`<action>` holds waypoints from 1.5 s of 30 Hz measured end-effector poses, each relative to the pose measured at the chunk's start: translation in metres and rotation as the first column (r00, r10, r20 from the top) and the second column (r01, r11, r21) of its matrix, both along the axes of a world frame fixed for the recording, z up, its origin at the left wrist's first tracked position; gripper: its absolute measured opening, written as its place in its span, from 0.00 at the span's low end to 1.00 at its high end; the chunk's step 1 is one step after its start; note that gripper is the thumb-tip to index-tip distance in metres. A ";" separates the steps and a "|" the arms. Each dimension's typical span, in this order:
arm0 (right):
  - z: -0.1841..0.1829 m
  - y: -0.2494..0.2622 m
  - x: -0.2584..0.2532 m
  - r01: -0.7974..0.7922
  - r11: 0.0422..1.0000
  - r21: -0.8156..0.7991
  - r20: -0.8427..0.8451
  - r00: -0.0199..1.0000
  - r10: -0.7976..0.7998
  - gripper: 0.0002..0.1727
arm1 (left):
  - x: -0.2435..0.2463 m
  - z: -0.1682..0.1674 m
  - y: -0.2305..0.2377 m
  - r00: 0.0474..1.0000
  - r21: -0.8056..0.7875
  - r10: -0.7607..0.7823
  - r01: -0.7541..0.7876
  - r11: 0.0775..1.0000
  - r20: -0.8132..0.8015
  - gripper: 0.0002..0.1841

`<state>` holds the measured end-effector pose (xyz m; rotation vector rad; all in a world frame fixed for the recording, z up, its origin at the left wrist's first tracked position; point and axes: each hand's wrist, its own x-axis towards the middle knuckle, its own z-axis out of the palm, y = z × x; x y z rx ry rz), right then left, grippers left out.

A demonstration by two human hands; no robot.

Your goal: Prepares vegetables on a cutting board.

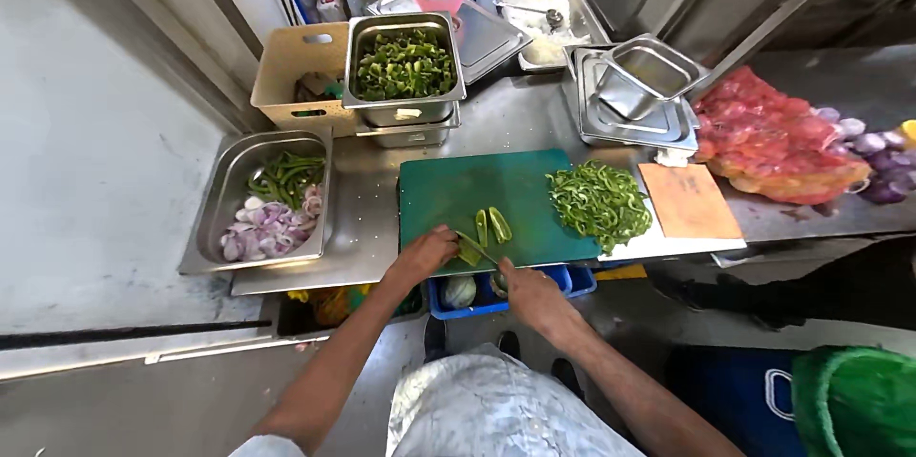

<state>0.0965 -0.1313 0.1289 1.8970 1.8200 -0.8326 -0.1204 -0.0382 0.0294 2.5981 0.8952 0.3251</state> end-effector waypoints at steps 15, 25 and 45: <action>-0.033 0.027 0.037 0.123 0.992 0.024 -0.135 0.984 -0.119 0.24 | 0.010 0.001 0.015 0.998 -0.020 -0.062 0.062 0.998 -0.009 0.07; -0.017 0.027 0.049 0.169 0.971 0.170 0.006 0.985 -0.172 0.23 | 0.044 0.004 0.017 0.996 -0.156 0.088 -0.093 0.983 -0.034 0.15; -0.031 0.017 0.016 0.104 0.994 -0.025 -0.045 0.993 -0.105 0.28 | 0.039 0.010 0.008 0.982 -0.214 0.190 -0.186 0.959 -0.004 0.14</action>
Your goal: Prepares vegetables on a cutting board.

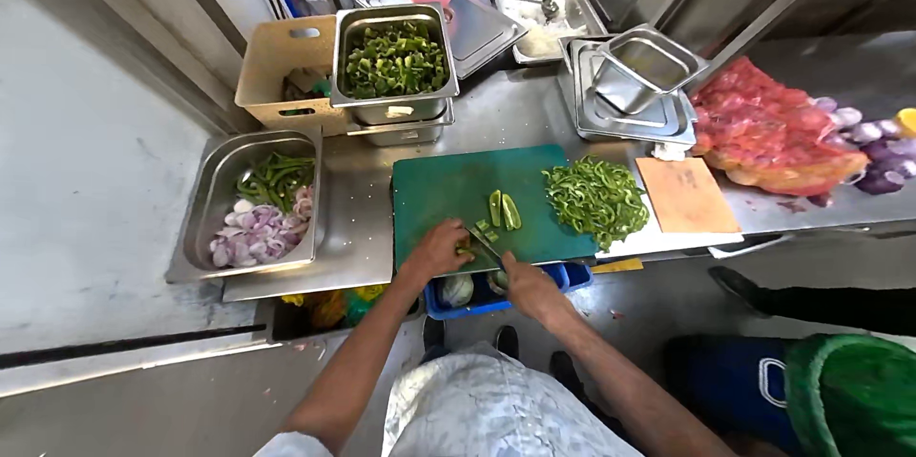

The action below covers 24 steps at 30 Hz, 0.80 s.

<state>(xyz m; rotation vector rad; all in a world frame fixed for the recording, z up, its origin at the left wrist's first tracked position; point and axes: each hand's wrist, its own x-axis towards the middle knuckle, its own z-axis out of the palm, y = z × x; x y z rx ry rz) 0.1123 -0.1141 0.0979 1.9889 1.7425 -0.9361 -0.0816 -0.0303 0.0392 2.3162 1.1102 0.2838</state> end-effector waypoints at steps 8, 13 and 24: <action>0.014 0.004 0.006 -0.032 0.999 0.022 -0.037 0.999 0.033 0.23 | -0.010 -0.002 -0.008 0.997 -0.009 0.058 -0.057 0.998 0.052 0.18; -0.016 -0.006 -0.013 0.005 1.000 -0.006 -0.101 0.995 -0.005 0.24 | -0.012 -0.010 -0.012 0.998 0.010 0.031 -0.032 0.999 0.050 0.10; 0.015 -0.011 0.061 0.330 0.912 0.245 -0.336 0.911 -0.240 0.18 | 0.069 -0.034 -0.013 0.889 0.131 0.456 -0.457 0.880 0.040 0.41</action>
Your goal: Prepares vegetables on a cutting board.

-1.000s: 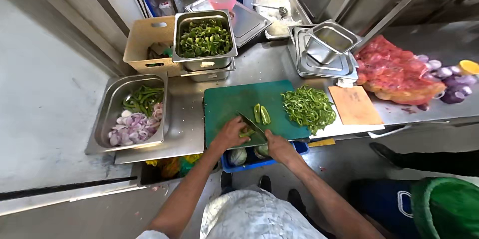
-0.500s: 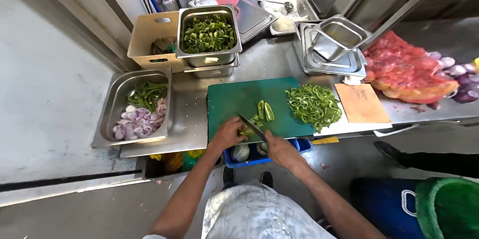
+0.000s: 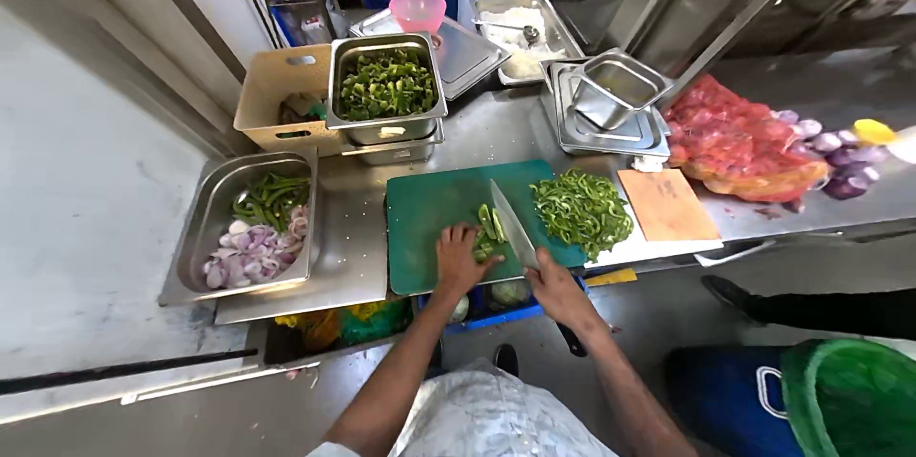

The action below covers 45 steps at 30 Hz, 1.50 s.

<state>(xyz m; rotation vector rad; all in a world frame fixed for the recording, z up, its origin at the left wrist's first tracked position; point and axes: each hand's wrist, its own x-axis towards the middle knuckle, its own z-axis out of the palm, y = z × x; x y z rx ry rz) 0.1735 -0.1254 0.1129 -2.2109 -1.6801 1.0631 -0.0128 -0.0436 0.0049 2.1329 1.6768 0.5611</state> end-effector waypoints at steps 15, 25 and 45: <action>-0.046 -0.065 0.033 0.194 0.981 0.010 -0.161 0.969 -0.190 0.26 | -0.009 -0.002 0.023 0.967 -0.005 -0.203 0.205 0.979 -0.152 0.23; -0.057 -0.082 0.041 0.242 0.970 0.005 -0.200 0.951 -0.237 0.26 | -0.020 -0.021 0.030 0.906 0.139 -0.393 0.415 0.899 -0.158 0.22; -0.045 -0.085 0.036 0.301 0.953 -0.024 -0.247 0.922 -0.298 0.26 | -0.076 0.163 0.198 0.798 0.281 0.058 -0.279 0.918 0.600 0.21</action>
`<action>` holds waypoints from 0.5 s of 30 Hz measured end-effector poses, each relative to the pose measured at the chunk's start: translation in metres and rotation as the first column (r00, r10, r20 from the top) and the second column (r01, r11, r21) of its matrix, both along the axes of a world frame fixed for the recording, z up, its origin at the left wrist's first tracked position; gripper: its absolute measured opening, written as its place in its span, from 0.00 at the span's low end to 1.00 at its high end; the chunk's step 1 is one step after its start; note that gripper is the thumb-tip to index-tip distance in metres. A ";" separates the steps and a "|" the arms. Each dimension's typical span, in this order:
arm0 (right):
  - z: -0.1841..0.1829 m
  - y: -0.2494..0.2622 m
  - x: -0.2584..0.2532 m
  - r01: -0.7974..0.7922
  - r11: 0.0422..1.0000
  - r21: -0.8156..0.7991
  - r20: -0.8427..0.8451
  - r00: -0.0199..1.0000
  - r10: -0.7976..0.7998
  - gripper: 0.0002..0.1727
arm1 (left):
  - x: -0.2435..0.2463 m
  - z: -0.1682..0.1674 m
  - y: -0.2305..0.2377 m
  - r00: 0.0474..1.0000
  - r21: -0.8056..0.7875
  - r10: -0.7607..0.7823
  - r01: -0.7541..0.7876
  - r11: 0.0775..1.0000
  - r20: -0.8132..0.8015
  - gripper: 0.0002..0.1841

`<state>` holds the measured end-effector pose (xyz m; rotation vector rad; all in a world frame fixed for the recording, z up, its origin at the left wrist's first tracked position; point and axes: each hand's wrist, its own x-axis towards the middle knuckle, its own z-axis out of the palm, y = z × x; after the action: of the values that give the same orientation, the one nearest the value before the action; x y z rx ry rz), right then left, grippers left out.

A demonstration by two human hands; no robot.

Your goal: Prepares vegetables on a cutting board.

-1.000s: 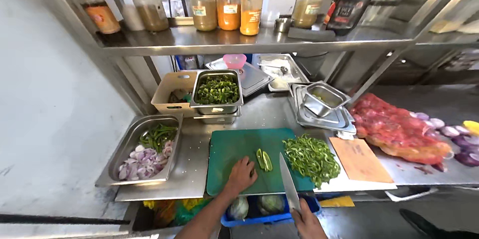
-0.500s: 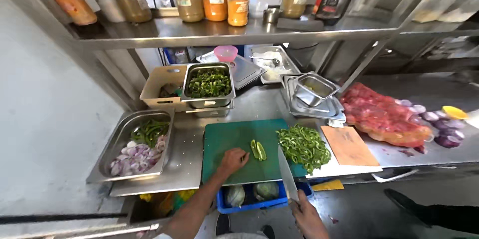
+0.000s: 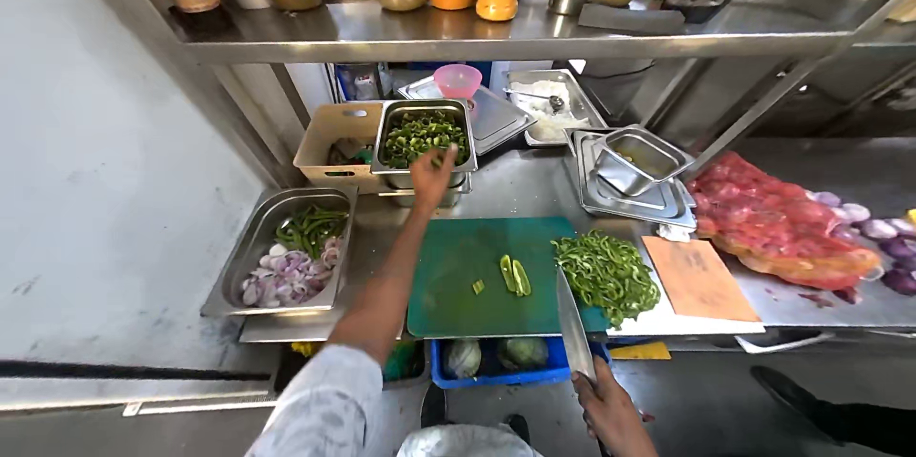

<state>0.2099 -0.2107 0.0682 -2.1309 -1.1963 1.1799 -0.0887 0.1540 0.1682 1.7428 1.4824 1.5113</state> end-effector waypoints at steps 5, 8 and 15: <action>0.002 0.006 -0.006 -0.019 0.999 0.034 0.020 1.000 0.019 0.23 | -0.039 0.034 0.094 0.935 -0.003 0.091 -0.098 0.995 -0.342 0.45; 0.001 0.003 -0.005 0.001 0.999 0.054 0.014 1.000 -0.001 0.25 | -0.033 0.034 0.065 0.889 0.074 0.134 -0.112 0.991 -0.438 0.26; -0.005 -0.009 0.007 0.051 0.999 -0.002 0.027 0.998 -0.051 0.24 | 0.044 -0.113 -0.151 0.642 -0.636 -0.640 0.293 0.713 -0.422 0.25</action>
<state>0.2164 -0.2201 0.0629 -2.1728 -1.1457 1.1354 -0.0448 0.0034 0.0557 2.1279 1.3195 0.1859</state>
